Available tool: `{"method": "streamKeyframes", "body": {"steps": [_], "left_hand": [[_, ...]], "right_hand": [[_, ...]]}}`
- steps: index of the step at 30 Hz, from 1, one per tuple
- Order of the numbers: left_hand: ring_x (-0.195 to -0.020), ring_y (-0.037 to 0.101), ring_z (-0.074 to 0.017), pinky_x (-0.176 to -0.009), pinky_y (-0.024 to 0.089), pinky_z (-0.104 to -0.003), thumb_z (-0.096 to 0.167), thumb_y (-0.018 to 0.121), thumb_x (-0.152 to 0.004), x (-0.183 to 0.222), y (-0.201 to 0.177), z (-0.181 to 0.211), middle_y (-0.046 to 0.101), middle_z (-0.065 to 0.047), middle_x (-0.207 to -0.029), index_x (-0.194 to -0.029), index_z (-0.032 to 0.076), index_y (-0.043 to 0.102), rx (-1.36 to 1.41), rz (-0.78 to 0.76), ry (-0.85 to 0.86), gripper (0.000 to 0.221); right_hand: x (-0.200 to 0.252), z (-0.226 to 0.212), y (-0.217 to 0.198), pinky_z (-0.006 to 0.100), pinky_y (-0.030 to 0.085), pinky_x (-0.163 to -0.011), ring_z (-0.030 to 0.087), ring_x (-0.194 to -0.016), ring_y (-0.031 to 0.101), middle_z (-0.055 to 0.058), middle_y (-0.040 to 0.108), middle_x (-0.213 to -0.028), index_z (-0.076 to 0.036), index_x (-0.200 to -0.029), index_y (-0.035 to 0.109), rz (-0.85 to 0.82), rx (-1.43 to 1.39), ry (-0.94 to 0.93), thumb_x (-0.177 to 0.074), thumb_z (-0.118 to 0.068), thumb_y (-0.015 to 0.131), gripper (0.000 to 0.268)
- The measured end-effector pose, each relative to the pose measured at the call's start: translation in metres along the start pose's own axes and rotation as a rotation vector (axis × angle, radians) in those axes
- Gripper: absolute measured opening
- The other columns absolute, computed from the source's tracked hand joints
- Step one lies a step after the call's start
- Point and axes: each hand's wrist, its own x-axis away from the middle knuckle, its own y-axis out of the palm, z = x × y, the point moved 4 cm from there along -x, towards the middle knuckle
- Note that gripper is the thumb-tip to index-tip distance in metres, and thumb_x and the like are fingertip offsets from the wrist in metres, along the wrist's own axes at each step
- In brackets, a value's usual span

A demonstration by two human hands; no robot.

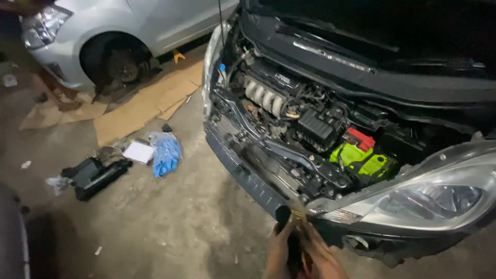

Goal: The person cleans the front radiator support and bumper area of a car using a brush and a black cloth. They then move to the engine bay and use a wrench to loosen bolts on the engine mount.

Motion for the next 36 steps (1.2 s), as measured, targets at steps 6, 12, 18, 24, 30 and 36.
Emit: {"method": "streamKeyframes", "body": {"steps": [6,12,18,24,30,36], "left_hand": [[-0.135,0.06,-0.029,-0.113,0.042,-0.038,0.06,0.066,-0.084,0.108,-0.043,0.16,0.066,-0.008,-0.147,-0.152,0.02,0.056,-0.145,0.074,-0.208,0.079],[-0.124,0.069,-0.0248,-0.1,0.055,-0.039,0.056,0.069,-0.08,0.076,-0.057,0.146,0.071,-0.006,-0.141,-0.153,0.033,0.053,-0.103,0.068,-0.116,0.078],[-0.12,0.067,-0.0062,-0.106,0.052,-0.023,0.04,0.074,-0.088,-0.006,-0.025,0.109,0.074,0.002,-0.137,-0.141,0.019,0.065,-0.168,-0.251,0.198,0.058],[-0.111,0.071,-0.0075,-0.093,0.054,-0.025,0.061,0.063,-0.09,-0.018,-0.005,0.196,0.074,0.008,-0.121,-0.136,0.038,0.064,-0.782,-0.337,0.07,0.051],[-0.126,0.052,-0.0422,-0.106,0.04,-0.049,0.074,0.041,-0.1,-0.139,0.01,0.196,0.057,-0.026,-0.137,-0.149,0.005,0.048,-1.16,-0.453,0.36,0.085],[-0.101,0.061,-0.044,-0.086,0.047,-0.049,0.064,0.067,-0.093,-0.122,0.045,0.267,0.061,-0.022,-0.113,-0.107,0.003,0.062,-0.877,-0.395,0.599,0.063]], "right_hand": [[-0.015,-0.187,-0.011,0.034,0.02,-0.125,0.017,-0.154,0.034,0.007,0.039,-0.166,-0.009,-0.156,0.038,-0.202,-0.14,-0.17,-0.08,0.003,0.074,0.085],[-0.054,-0.177,-0.01,0.029,0.047,-0.105,0.013,-0.117,0.068,0.004,0.077,-0.126,-0.015,-0.139,0.065,0.512,-0.156,0.226,-0.083,-0.03,0.075,0.059],[-0.08,-0.091,0.02,0.029,0.034,-0.055,0.014,-0.078,0.053,0.007,0.067,-0.099,-0.01,-0.128,0.07,0.375,-0.95,0.609,-0.099,-0.035,0.059,0.039],[-0.113,0.095,0.02,0.05,0.031,-0.121,0.038,-0.144,0.049,0.028,0.046,-0.158,0.011,-0.146,0.051,0.031,-0.826,-0.129,-0.093,-0.009,0.068,0.059],[-0.213,-0.022,0.016,0.056,0.055,-0.083,0.051,-0.073,0.068,0.041,0.066,-0.083,0.005,-0.135,0.058,0.156,-1.218,0.535,-0.099,-0.021,0.049,0.045],[-0.227,0.063,-0.005,0.022,0.025,-0.121,0.016,-0.141,0.051,0.003,0.05,-0.155,-0.04,-0.142,0.064,0.472,0.059,0.444,-0.083,0.009,0.063,0.076]]}}
